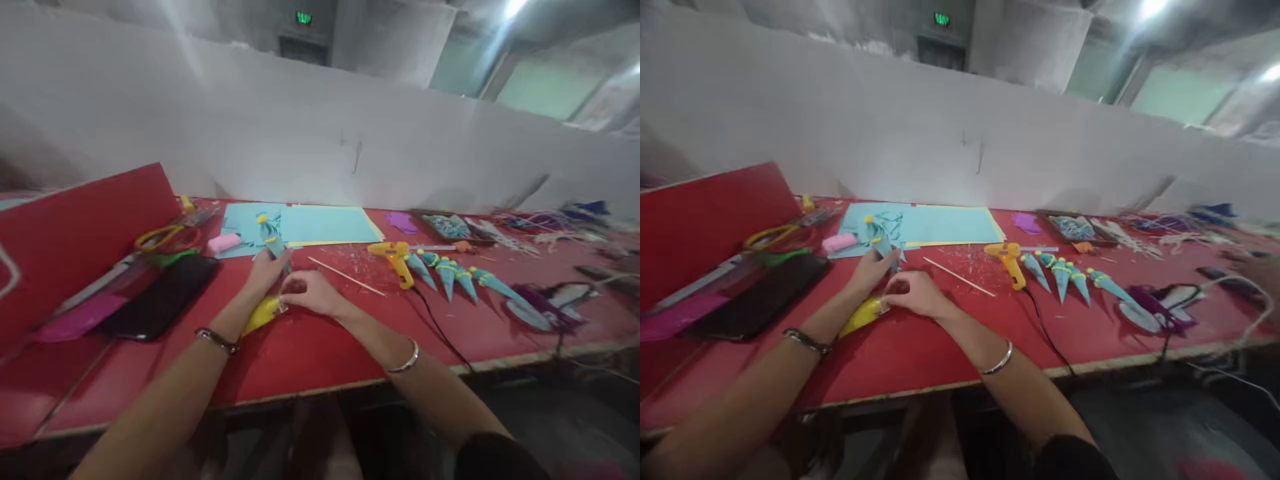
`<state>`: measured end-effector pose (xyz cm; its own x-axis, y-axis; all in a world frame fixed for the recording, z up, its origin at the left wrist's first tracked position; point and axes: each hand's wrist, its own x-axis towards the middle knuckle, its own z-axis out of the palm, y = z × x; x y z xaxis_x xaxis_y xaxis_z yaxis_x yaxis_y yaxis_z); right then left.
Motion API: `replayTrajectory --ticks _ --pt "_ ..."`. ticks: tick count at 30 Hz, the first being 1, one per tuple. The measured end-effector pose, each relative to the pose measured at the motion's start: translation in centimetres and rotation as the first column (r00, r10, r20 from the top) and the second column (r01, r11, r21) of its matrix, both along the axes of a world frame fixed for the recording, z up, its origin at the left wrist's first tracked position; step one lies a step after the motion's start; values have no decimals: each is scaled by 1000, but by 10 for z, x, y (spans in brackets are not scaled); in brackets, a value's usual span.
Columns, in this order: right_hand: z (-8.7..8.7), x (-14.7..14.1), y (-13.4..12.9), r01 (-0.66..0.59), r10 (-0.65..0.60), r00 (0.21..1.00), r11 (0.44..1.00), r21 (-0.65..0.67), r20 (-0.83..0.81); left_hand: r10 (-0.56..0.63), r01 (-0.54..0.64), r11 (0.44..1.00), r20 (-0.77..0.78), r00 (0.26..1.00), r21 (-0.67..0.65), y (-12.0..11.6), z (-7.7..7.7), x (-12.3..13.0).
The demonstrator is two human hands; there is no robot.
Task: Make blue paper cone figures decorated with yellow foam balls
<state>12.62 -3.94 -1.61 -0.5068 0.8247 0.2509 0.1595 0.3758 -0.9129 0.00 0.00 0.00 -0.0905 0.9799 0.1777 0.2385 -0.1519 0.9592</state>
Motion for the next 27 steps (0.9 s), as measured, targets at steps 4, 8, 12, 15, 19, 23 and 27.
replayTrajectory --ticks 4,8,12,15,19,23,27 --pt "2 -1 -2 71 -72 997 997 24 43 1 -1 1000 11 1000 -7 1 -3 1" --pt "4 -3 -5 163 -187 969 975 151 160 -12 12 1000 24 1000 -12 0 -3 3" --pt "6 -4 -7 157 -233 931 951 268 282 -32 33 999 25 999 -15 -2 -1 3" --pt "7 -4 -6 103 -169 947 966 239 272 -40 41 999 16 999 -9 -3 -1 4" --pt "7 -1 -4 16 -38 974 995 100 221 -46 46 999 1 999 8 -4 -1 4" --pt "10 5 -1 -63 19 954 988 139 300 -46 46 999 -22 999 22 -3 -2 5" --pt "16 11 -2 -120 33 921 972 202 388 -37 39 999 -52 998 33 -2 -5 4"
